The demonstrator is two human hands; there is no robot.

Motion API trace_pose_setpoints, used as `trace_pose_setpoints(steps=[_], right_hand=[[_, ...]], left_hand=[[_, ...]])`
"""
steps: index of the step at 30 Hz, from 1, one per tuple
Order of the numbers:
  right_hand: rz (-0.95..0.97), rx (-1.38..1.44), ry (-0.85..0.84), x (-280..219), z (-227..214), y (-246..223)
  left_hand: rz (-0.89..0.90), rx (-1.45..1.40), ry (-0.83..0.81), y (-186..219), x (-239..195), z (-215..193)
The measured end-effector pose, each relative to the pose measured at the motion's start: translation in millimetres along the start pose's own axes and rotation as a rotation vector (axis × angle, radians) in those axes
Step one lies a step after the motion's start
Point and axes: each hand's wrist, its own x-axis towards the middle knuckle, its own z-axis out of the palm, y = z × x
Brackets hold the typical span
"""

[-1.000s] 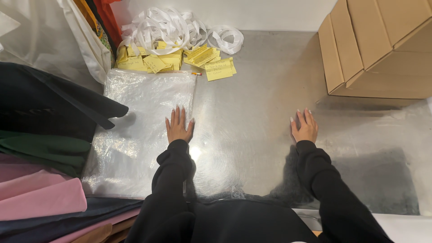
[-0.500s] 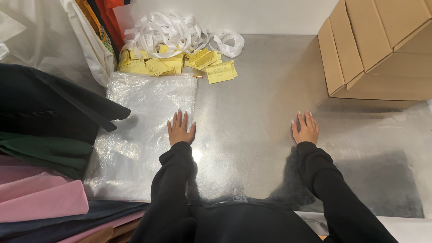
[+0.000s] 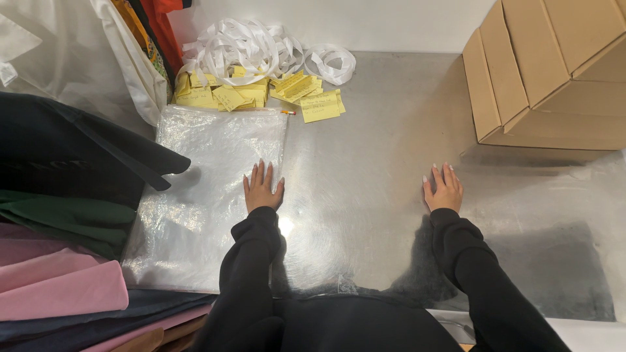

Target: The person removes a pair of jeans from a hanger and hangs them back on the rack. They then pick up a pair of navy blue sweatpants, fold them by hand, and place them on a metal table. Next, they fold a black and white checkered garment and place it on the table. Finally, they fold a brown t-shirt and a pair of jeans, stacking them on the table.

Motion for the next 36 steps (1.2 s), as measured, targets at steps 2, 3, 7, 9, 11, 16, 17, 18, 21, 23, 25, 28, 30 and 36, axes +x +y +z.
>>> trace_pose_setpoints(steps=[2,3,7,9,11,16,17,18,21,23,25,28,30,36], right_hand=[[-0.007,-0.012,0.008,1.9,2.9,2.7],[-0.007,-0.025,0.013,-0.8,4.8,3.4],[-0.021,-0.032,0.030,0.3,1.3,0.9],[-0.022,-0.042,0.038,-0.6,2.3,1.3],[-0.023,-0.034,0.037,-0.1,1.5,1.7],[-0.024,-0.037,0.046,0.4,2.5,2.0],[-0.025,-0.036,0.045,0.0,2.4,1.7],[-0.025,-0.035,0.044,-0.3,2.3,1.4],[-0.020,-0.023,0.034,-0.1,2.5,1.8],[-0.011,-0.018,0.012,0.2,-0.7,0.2],[-0.001,-0.014,-0.008,0.6,-2.8,-1.2],[0.005,-0.001,-0.018,0.4,-4.7,-2.4],[0.010,0.000,-0.026,0.7,-5.0,-3.0],[0.011,0.009,-0.038,0.6,-3.7,-2.1]], left_hand=[[-0.005,-0.007,0.003,0.3,1.8,2.0],[-0.005,-0.010,0.001,-0.9,0.9,3.1],[-0.009,-0.014,0.003,0.6,0.6,0.6],[-0.001,-0.013,0.017,-0.4,0.3,2.7],[-0.001,-0.009,0.016,-0.2,0.8,3.2],[-0.001,0.002,0.016,1.3,0.9,1.0],[-0.004,0.001,0.014,1.8,0.3,-0.5],[-0.006,-0.001,0.013,2.2,-0.4,-1.9],[-0.003,-0.003,0.016,0.9,0.4,-0.2],[-0.002,-0.005,0.016,0.6,0.6,1.0],[-0.001,-0.007,0.017,0.4,0.9,1.7],[0.006,-0.012,0.032,0.2,1.2,2.0],[0.000,-0.015,0.028,0.0,1.1,1.9],[-0.007,-0.007,0.009,1.8,-0.2,-1.5]])
